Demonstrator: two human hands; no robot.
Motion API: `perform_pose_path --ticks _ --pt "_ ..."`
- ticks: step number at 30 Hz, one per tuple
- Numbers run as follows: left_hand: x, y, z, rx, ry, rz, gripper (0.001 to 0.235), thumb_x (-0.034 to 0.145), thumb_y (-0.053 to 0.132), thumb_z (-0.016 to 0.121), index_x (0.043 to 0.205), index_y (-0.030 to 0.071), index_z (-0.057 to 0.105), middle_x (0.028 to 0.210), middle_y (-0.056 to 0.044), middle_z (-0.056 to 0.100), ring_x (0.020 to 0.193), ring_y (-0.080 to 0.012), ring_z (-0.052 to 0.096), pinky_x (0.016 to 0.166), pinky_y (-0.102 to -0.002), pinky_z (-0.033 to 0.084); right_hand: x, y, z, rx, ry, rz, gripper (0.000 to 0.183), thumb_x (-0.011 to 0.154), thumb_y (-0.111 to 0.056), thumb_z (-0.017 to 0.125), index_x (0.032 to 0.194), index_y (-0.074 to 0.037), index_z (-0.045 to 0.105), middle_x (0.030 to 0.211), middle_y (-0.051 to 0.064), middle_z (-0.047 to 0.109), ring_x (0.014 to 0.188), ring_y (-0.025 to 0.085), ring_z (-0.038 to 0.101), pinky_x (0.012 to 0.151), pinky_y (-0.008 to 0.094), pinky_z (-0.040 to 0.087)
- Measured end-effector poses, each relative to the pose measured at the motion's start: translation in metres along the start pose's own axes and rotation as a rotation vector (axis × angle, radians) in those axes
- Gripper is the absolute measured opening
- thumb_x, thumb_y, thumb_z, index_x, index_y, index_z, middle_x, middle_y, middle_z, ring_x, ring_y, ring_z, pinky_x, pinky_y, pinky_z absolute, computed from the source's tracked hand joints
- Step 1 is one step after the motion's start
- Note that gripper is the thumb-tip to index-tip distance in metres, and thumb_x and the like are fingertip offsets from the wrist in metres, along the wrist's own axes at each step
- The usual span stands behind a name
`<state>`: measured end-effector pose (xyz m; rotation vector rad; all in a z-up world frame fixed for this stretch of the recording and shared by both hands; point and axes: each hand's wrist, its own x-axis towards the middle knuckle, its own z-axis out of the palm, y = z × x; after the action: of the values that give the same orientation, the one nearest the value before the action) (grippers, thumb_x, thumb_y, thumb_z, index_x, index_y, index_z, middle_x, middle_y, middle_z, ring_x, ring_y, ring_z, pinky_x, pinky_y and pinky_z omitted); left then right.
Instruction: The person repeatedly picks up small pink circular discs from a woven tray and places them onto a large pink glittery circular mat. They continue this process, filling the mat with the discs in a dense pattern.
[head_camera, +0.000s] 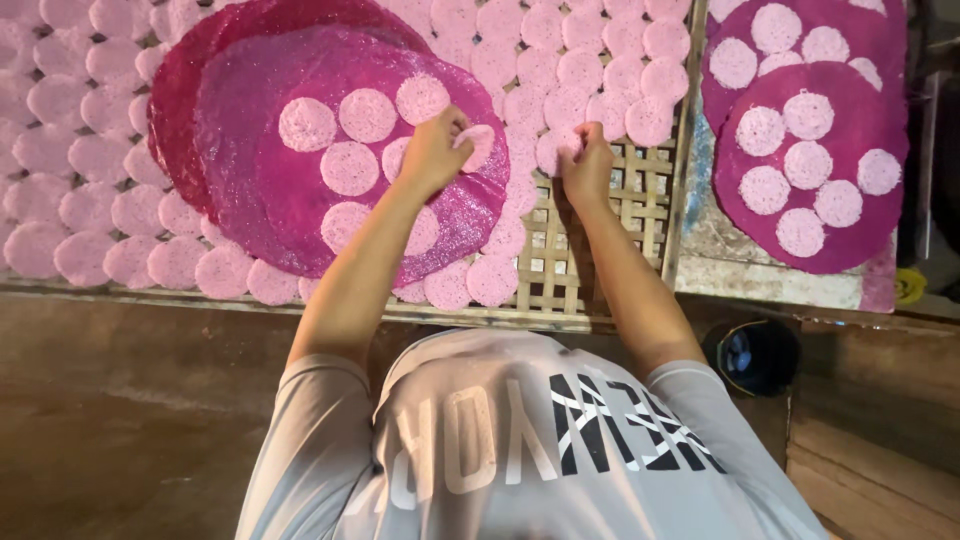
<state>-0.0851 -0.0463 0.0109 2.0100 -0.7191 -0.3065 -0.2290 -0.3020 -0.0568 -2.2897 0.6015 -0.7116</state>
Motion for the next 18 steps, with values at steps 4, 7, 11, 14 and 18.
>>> perform_pose_path --ticks 4,7,11,14,18 --pt "-0.01 0.036 0.012 -0.108 -0.056 -0.066 0.022 0.088 0.008 0.068 0.109 0.005 0.066 0.102 -0.013 0.076 0.09 -0.0227 0.075 0.081 -0.037 0.062 -0.011 -0.029 -0.015 0.329 -0.075 0.169 0.026 0.089 -0.011 0.073 0.111 -0.002 0.061 0.085 0.015 0.065 0.071 0.025 0.062 0.067 0.037 0.053" --pt "-0.026 0.077 0.027 -0.159 -0.146 -0.074 0.024 0.092 0.015 0.068 0.114 0.006 0.064 0.106 -0.012 0.074 0.087 -0.0221 0.074 0.075 -0.034 0.065 -0.025 -0.043 -0.027 0.838 -0.216 0.551 0.033 0.102 -0.028 0.061 0.111 0.003 0.066 0.095 0.018 0.071 0.08 0.026 0.068 0.075 0.037 0.059" --pt "-0.055 0.092 0.027 -0.082 -0.253 0.025 0.035 0.091 0.022 0.073 0.12 0.006 0.064 0.118 -0.013 0.071 0.095 -0.0242 0.071 0.08 -0.036 0.062 -0.05 -0.038 -0.046 1.197 -0.301 0.821 0.029 0.104 -0.019 0.059 0.117 0.007 0.062 0.11 0.018 0.07 0.098 0.025 0.072 0.087 0.037 0.061" --pt "-0.051 0.056 0.006 0.289 -0.132 -0.026 0.04 0.094 0.023 0.069 0.131 0.008 0.062 0.137 -0.016 0.06 0.121 -0.029 0.059 0.091 -0.041 0.055 -0.059 -0.028 -0.049 1.067 -0.275 0.685 0.033 0.097 -0.006 0.062 0.128 0.004 0.061 0.12 0.015 0.071 0.107 0.02 0.072 0.096 0.031 0.058" --pt "-0.037 -0.009 -0.017 0.788 0.035 -0.145 0.055 0.088 0.015 0.068 0.137 -0.004 0.053 0.137 -0.025 0.053 0.124 -0.039 0.05 0.104 -0.05 0.039 -0.074 -0.025 -0.041 0.618 -0.371 0.463 0.038 0.095 -0.006 0.069 0.133 0.001 0.063 0.12 0.017 0.071 0.103 0.024 0.07 0.091 0.034 0.056"
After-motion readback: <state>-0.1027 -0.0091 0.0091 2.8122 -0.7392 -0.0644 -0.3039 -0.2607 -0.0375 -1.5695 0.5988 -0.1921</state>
